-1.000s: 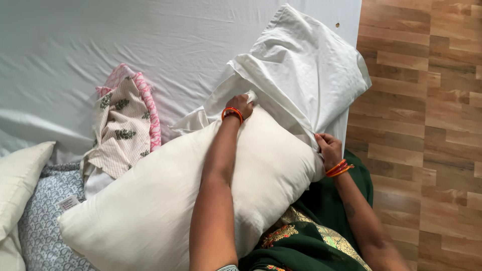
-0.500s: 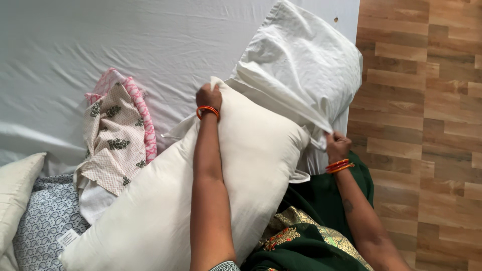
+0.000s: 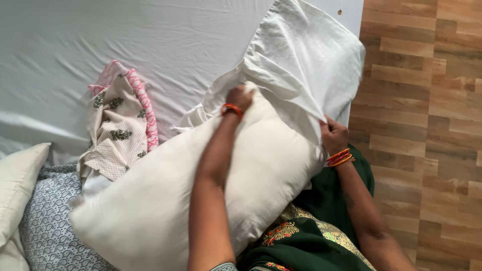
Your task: The person puts a white pillowcase onto a pillow by hand while sitting on a bed.
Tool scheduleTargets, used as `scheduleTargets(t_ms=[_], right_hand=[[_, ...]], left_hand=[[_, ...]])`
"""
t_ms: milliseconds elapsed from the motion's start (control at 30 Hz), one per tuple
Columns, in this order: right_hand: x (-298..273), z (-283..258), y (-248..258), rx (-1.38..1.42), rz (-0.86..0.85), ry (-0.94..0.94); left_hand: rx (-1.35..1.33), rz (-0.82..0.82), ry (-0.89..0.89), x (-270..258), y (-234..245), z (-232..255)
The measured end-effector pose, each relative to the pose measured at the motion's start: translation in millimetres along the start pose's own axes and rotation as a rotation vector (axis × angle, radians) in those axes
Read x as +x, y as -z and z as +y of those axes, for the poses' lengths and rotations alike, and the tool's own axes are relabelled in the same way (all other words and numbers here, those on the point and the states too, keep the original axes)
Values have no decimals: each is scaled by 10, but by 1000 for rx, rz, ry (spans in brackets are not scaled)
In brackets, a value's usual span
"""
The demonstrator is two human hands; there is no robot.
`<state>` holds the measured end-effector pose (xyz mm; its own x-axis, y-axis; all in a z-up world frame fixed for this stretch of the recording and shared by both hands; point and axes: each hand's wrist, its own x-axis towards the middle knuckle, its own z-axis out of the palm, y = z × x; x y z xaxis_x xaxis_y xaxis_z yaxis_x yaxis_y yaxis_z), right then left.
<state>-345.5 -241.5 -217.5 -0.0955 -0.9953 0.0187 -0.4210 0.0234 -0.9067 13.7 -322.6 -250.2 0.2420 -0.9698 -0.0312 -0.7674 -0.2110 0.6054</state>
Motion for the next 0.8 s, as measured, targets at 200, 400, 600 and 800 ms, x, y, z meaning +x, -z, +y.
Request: scheduleTargets(t_ms=[200, 400, 600, 800], right_hand=[[-69, -549, -82, -720, -110, 508], [545, -400, -755, -1061, -305, 505], [1200, -559, -1313, -1076, -397, 736], [1314, -782, -1797, -940, -68, 1274]], left_hand=[[64, -285, 177, -46, 106, 316], [72, -343, 139, -19, 41, 202], [3, -341, 131, -130, 242, 297], [-43, -334, 157, -90, 229, 280]])
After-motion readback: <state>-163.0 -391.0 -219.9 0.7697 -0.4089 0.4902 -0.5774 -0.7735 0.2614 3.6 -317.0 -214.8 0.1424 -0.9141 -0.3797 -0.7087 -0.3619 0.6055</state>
